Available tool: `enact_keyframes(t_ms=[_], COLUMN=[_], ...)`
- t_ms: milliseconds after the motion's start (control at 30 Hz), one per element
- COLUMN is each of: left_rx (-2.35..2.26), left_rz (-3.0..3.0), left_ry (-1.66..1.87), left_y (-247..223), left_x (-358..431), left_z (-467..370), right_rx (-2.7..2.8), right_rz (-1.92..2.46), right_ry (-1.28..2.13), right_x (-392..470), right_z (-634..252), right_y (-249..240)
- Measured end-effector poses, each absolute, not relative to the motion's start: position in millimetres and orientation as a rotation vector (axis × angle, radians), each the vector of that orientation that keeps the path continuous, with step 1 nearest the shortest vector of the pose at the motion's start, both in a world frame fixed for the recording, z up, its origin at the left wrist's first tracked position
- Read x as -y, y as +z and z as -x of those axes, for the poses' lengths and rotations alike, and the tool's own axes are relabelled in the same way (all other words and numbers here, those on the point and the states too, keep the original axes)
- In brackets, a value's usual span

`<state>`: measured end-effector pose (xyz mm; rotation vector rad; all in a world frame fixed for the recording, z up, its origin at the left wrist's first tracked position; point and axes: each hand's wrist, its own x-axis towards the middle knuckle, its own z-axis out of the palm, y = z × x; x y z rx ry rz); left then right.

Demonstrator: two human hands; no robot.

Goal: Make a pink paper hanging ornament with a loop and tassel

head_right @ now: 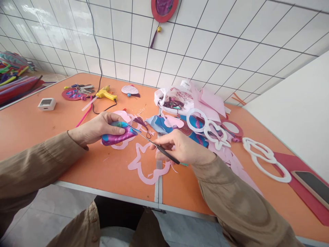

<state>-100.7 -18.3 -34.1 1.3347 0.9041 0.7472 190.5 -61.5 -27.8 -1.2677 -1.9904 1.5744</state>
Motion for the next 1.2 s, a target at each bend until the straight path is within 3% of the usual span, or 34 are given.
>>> enact_keyframes(t_ms=[400,767,1200], left_rx=[-0.830,-0.806,-0.800], left_rz=[-1.184,-1.217,-1.343], left_ry=[0.718,0.901,0.938], left_y=[-38.3,-38.2,-38.5], left_x=[11.2,14.3,16.6], left_z=[103.6,101.1,99.2], right_rx=[1.870,1.826,1.894], right_rz=[1.320,1.468,1.258], right_ry=[1.578,1.525,1.633], right_x=[66.1,72.2,73.0], right_z=[-188.3,-181.9,-184.7], right_y=[-23.5,-13.5,-12.4])
